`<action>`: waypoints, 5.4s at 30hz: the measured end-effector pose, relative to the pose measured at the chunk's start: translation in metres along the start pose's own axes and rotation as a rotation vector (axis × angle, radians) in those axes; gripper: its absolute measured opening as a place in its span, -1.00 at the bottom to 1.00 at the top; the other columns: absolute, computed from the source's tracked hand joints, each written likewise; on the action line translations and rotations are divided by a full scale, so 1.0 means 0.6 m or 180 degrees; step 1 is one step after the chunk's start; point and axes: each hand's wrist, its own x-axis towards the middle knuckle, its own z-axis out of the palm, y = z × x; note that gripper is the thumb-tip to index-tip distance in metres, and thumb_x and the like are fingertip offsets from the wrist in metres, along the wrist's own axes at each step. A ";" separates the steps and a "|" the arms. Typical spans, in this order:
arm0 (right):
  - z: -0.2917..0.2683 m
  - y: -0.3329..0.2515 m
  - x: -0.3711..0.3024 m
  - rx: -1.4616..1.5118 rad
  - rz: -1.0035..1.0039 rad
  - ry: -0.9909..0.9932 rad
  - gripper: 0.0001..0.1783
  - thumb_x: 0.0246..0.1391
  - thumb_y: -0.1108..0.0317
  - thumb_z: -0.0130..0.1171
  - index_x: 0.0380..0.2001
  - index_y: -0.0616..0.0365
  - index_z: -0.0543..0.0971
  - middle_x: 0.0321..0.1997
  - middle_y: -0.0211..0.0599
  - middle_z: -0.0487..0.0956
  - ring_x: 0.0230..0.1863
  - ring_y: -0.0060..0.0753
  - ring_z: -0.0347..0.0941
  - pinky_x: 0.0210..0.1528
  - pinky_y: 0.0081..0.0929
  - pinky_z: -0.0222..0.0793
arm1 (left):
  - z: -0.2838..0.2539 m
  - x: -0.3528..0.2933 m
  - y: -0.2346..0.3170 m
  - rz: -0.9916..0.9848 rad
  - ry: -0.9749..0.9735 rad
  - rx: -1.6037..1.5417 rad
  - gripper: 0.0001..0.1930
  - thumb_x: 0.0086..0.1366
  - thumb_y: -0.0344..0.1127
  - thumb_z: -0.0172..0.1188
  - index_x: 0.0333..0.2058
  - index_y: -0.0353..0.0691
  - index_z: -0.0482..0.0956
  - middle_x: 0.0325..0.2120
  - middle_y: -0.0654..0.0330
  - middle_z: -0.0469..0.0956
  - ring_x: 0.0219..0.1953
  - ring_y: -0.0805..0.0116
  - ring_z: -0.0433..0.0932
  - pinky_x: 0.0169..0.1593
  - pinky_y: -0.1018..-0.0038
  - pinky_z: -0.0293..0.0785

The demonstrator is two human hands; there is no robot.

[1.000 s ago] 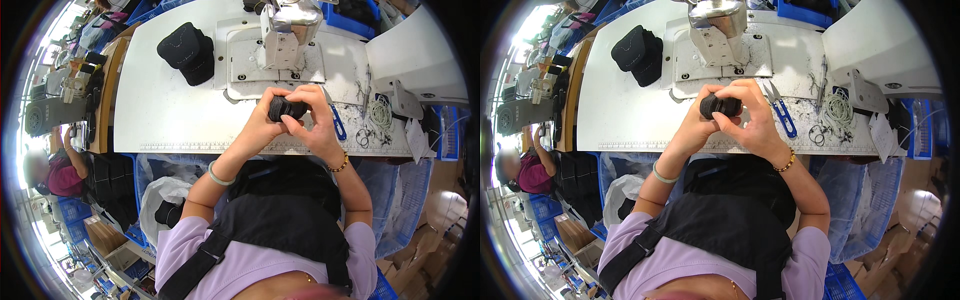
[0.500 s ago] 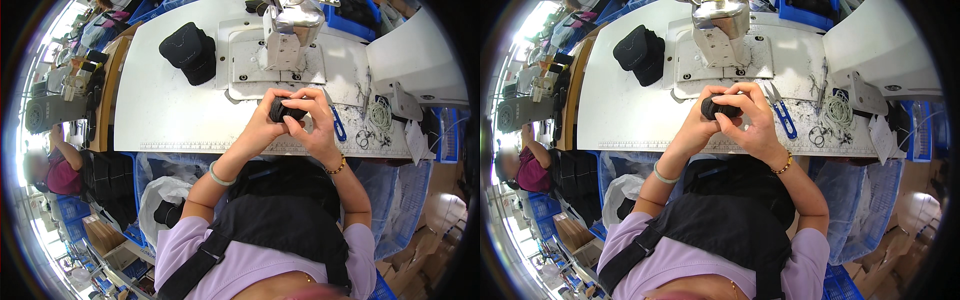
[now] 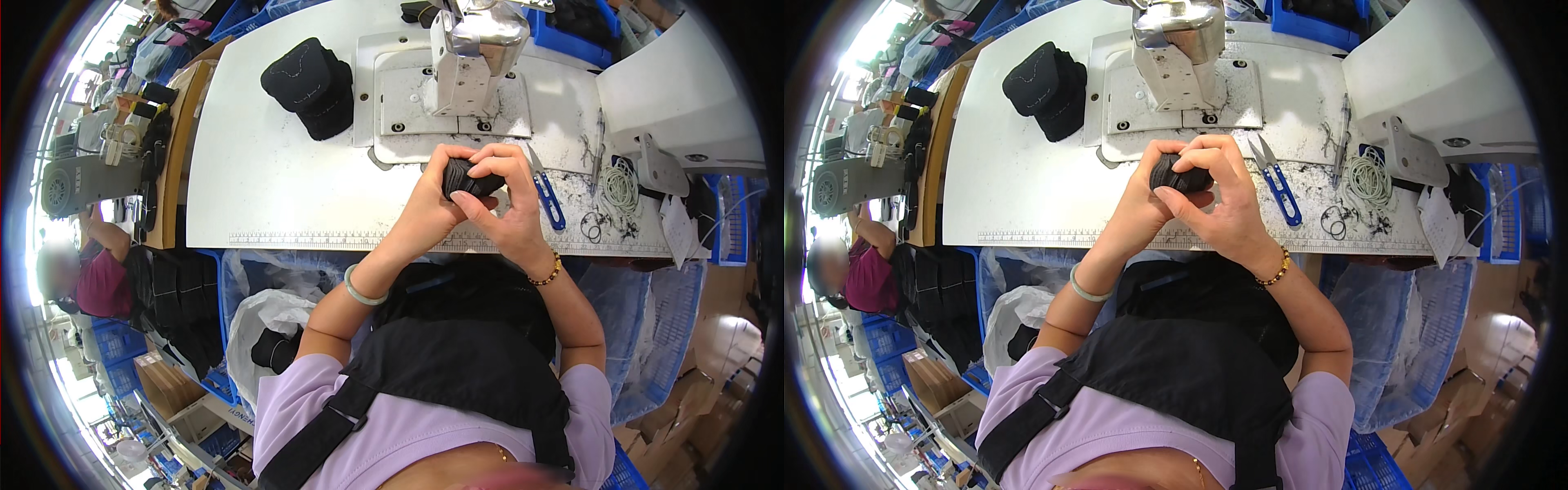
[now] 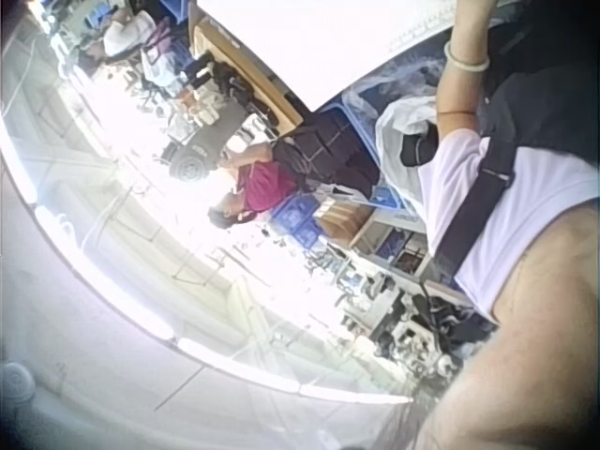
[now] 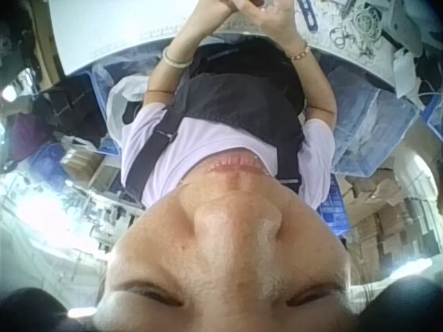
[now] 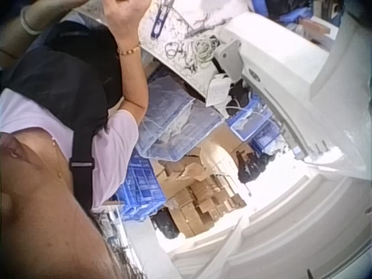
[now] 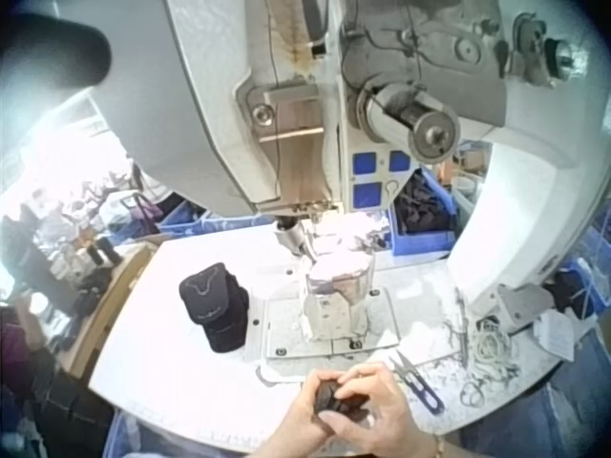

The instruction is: Use a heavy-duty sewing machine to stitch together components of black footwear uppers.

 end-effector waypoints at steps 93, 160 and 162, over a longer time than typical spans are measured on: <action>0.029 -0.069 -0.081 -0.1843 -0.0183 -0.1438 -0.13 -0.24 0.29 0.35 0.23 -0.22 0.25 0.34 0.15 -0.03 0.26 0.43 0.01 0.24 0.04 0.17 | -0.126 -0.026 0.083 0.0144 0.0028 0.1786 -0.38 0.06 -0.28 0.37 0.07 -0.31 0.32 -0.11 0.09 0.46 -0.06 0.36 0.44 0.00 0.48 0.39; -0.027 -0.033 0.108 0.0804 0.0975 0.0759 -0.74 0.03 0.40 0.29 -0.54 0.12 0.38 -0.63 -0.66 0.33 -0.60 -0.88 0.16 -0.57 -0.82 0.08 | -0.038 0.060 0.127 0.0400 -0.0072 -0.0143 -0.75 0.28 -0.29 0.18 -0.18 -0.36 0.52 -0.32 0.26 0.57 -0.29 0.57 0.50 -0.21 0.61 0.47; -0.027 -0.032 0.107 0.0830 0.0976 0.0760 -0.74 0.04 0.40 0.29 -0.54 0.12 0.38 -0.63 -0.66 0.32 -0.61 -0.88 0.15 -0.57 -0.82 0.07 | -0.037 0.061 0.128 0.0369 -0.0050 -0.0194 -0.75 0.28 -0.28 0.19 -0.18 -0.36 0.53 -0.33 0.26 0.57 -0.30 0.57 0.50 -0.22 0.61 0.47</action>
